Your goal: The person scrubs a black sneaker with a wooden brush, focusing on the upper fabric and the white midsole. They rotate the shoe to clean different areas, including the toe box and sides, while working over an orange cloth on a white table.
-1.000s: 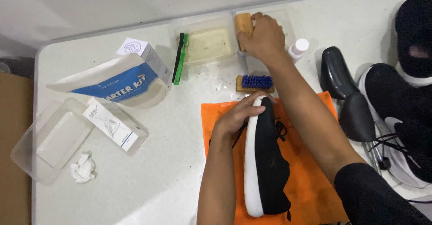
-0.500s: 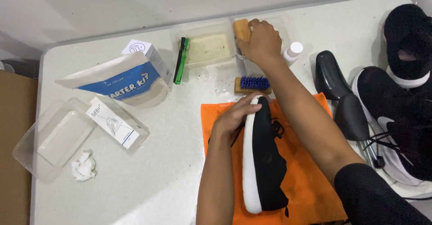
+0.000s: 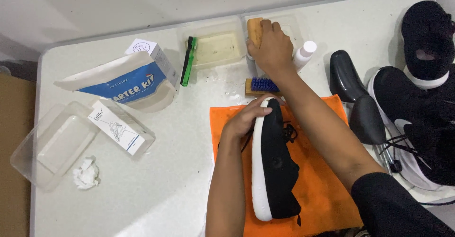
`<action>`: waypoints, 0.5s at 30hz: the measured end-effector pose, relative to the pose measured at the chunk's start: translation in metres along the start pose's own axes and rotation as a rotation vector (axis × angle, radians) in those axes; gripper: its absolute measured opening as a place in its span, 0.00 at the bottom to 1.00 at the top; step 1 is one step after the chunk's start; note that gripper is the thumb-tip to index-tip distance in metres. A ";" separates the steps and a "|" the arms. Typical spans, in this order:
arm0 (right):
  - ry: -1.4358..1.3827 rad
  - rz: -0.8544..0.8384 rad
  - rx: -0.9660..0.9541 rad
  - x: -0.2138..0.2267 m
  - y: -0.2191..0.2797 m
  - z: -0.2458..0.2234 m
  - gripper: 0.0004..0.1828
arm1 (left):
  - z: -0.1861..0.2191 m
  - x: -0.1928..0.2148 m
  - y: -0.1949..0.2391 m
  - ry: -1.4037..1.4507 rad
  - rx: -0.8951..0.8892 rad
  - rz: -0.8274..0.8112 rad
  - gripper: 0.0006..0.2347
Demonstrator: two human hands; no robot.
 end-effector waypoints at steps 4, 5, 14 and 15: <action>-0.030 -0.099 -0.049 0.013 -0.004 -0.007 0.29 | 0.015 -0.009 0.006 0.052 0.067 0.045 0.20; -0.012 -0.121 -0.051 0.012 -0.007 -0.008 0.28 | 0.014 -0.009 0.007 0.063 0.084 0.040 0.20; -0.279 0.106 -0.047 0.046 -0.003 -0.029 0.33 | 0.018 -0.008 0.009 0.087 0.039 0.011 0.22; -0.333 0.173 0.015 0.052 -0.001 -0.029 0.33 | 0.016 -0.008 0.008 0.079 0.034 -0.007 0.25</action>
Point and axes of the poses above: each hand's wrist, its own y-axis away from the middle knuckle, its own x-axis out of the back of the hand, z = x × y, the point moved 1 cm from there along -y, towards the middle knuckle, and after that the axes turned 1 degree about z, right-handed, at the moved point
